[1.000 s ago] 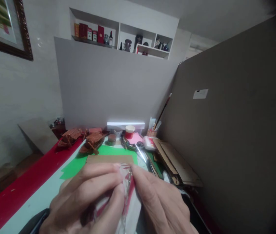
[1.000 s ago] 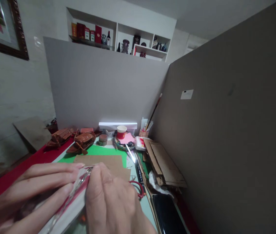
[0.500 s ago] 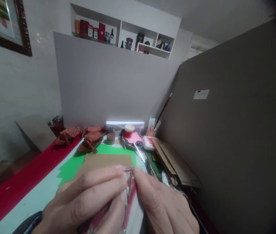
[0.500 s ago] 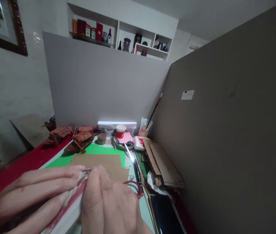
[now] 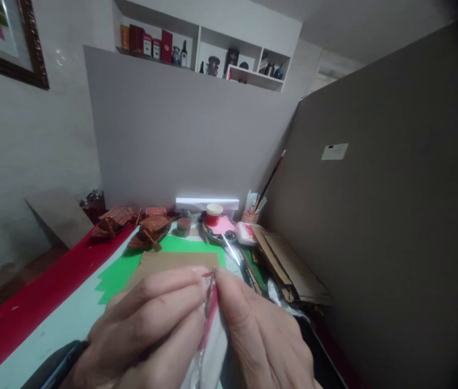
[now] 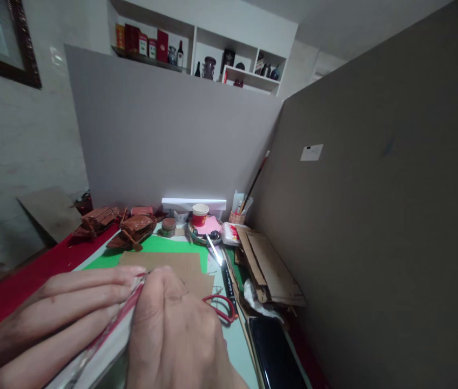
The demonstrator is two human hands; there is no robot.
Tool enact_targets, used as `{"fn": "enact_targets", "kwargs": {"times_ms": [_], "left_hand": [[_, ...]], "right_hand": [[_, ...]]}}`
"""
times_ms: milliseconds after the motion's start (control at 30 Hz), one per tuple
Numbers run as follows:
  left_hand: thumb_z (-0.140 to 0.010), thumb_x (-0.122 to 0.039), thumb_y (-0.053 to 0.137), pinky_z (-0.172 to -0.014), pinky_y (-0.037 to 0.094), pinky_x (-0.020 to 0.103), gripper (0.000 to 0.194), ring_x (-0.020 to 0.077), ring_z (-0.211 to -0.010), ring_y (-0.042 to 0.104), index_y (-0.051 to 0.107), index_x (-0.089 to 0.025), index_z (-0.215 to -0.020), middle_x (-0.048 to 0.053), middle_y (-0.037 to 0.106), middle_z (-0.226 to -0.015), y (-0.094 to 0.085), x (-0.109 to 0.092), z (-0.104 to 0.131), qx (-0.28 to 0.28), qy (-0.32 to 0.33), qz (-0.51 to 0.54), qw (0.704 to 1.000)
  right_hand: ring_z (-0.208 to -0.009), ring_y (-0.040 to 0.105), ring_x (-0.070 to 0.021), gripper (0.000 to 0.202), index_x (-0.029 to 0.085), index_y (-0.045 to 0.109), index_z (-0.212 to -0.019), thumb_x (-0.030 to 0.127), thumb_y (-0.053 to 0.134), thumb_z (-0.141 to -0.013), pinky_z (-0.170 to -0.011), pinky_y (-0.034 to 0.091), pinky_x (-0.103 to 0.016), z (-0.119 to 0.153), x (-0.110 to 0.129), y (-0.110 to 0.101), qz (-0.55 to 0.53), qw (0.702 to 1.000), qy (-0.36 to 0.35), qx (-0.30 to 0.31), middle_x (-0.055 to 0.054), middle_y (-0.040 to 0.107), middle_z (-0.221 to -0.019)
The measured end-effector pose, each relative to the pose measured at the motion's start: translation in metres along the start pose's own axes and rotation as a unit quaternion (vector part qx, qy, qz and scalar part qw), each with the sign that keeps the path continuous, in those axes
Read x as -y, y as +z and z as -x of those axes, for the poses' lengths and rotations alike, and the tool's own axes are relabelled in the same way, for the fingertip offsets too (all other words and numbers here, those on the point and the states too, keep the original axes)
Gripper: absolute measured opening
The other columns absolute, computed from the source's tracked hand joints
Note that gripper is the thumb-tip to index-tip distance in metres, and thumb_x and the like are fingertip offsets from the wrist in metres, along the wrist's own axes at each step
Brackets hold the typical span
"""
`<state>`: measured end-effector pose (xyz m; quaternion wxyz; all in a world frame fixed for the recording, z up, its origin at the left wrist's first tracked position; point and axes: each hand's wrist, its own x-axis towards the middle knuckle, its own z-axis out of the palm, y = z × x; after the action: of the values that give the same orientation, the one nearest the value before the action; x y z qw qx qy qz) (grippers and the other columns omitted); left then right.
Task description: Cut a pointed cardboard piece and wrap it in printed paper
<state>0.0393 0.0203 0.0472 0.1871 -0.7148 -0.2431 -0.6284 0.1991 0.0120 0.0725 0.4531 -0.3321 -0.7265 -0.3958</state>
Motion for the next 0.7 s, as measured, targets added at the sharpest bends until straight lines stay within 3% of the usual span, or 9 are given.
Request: {"fn": "enact_targets", "kwargs": {"times_ms": [133,300,467,700], "left_hand": [[-0.092,-0.019,0.057,-0.077,0.067,0.039,0.035,0.0249,-0.097,0.073,0.069,-0.032,-0.122,-0.002,0.078,-0.101,0.006,0.005,0.008,-0.049,-0.005,-0.013,0.999],[-0.093,-0.037,0.057,-0.071,0.067,0.038,0.03,0.0255,-0.093,0.074,0.071,-0.034,-0.119,0.0,0.078,-0.092,0.003,0.005,0.015,-0.063,-0.045,-0.027,0.997],[-0.093,-0.033,0.057,-0.078,0.066,0.035,0.027,0.0242,-0.094,0.074,0.073,-0.032,-0.116,0.0,0.078,-0.094,0.001,0.004,0.019,-0.08,-0.054,-0.008,0.995],[-0.094,-0.038,0.056,-0.083,0.066,0.039,0.028,0.0265,-0.1,0.073,0.071,-0.035,-0.117,-0.003,0.078,-0.102,-0.011,0.007,0.02,-0.005,-0.052,-0.014,0.999]], "right_hand": [[-0.081,0.075,-0.0219,0.029,0.0,0.068,-0.113,0.009,0.052,-0.091,-0.064,0.059,-0.028,0.002,-0.002,-0.003,0.0,0.999,-0.034,0.037,-0.013,0.076,-0.107],[-0.078,0.075,-0.0203,0.032,0.0,0.068,-0.113,0.01,0.044,-0.095,-0.058,0.058,-0.024,0.003,-0.001,-0.001,-0.008,0.999,-0.021,0.023,-0.013,0.076,-0.106],[-0.073,0.074,-0.0204,0.03,0.003,0.069,-0.108,0.008,0.043,-0.095,-0.059,0.059,-0.025,0.003,0.0,0.003,-0.015,0.999,-0.032,0.007,-0.013,0.076,-0.101],[-0.066,0.072,-0.0188,0.027,0.001,0.069,-0.106,0.007,0.046,-0.094,-0.06,0.06,-0.025,0.001,-0.001,0.003,-0.031,0.999,-0.036,0.015,-0.015,0.076,-0.096]]}}
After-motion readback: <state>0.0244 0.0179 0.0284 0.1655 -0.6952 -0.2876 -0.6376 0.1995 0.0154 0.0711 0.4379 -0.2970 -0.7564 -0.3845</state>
